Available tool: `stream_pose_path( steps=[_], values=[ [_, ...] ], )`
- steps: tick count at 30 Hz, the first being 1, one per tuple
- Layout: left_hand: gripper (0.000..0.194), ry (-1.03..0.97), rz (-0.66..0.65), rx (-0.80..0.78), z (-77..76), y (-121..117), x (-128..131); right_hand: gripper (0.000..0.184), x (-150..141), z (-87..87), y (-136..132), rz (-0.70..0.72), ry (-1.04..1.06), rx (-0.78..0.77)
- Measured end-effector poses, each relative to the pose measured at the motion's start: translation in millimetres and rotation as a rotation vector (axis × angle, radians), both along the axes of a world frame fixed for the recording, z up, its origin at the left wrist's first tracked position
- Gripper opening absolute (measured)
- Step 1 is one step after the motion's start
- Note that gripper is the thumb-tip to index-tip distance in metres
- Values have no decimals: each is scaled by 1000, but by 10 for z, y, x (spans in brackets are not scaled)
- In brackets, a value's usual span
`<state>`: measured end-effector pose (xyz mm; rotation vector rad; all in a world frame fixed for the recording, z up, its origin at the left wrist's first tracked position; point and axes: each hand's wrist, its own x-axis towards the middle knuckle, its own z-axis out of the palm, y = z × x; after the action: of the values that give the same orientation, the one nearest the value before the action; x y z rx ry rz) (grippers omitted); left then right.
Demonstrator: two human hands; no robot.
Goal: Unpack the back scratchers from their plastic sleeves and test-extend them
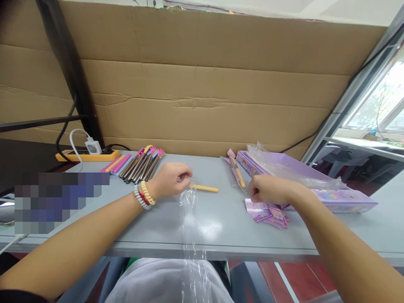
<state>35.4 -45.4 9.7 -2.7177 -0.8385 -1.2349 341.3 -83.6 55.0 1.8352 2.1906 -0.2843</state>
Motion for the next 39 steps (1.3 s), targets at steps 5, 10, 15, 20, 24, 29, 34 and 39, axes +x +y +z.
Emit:
stream_pose_path(
  steps=[5, 10, 15, 20, 24, 29, 34, 39],
  values=[
    [15, -92, 16, 29, 21, -2, -10, 15, 4, -111, 5, -37, -38, 44],
    [17, -77, 63, 33, 22, 3, 2, 14, -30, -149, -16, -61, -72, 43],
    [17, -76, 78, 9, 41, -17, 9, 11, -41, -139, -59, -78, -48, 50],
    [13, -51, 75, -36, 40, -22, 11, 10, -105, -109, -72, 8, 28, 151],
    [12, 12, -19, -66, 18, -6, 17, 21, -370, -45, -34, 122, 163, 340],
    [14, 41, -91, -75, 9, -2, 10, 33, -858, 82, 11, 240, 237, 608],
    [13, 57, -96, -93, 3, 18, 1, 27, -1204, 171, 62, 403, 294, 511],
    [16, 55, -33, -48, -23, 56, -5, 15, -1229, 40, 226, 450, 501, 454]
  ],
)
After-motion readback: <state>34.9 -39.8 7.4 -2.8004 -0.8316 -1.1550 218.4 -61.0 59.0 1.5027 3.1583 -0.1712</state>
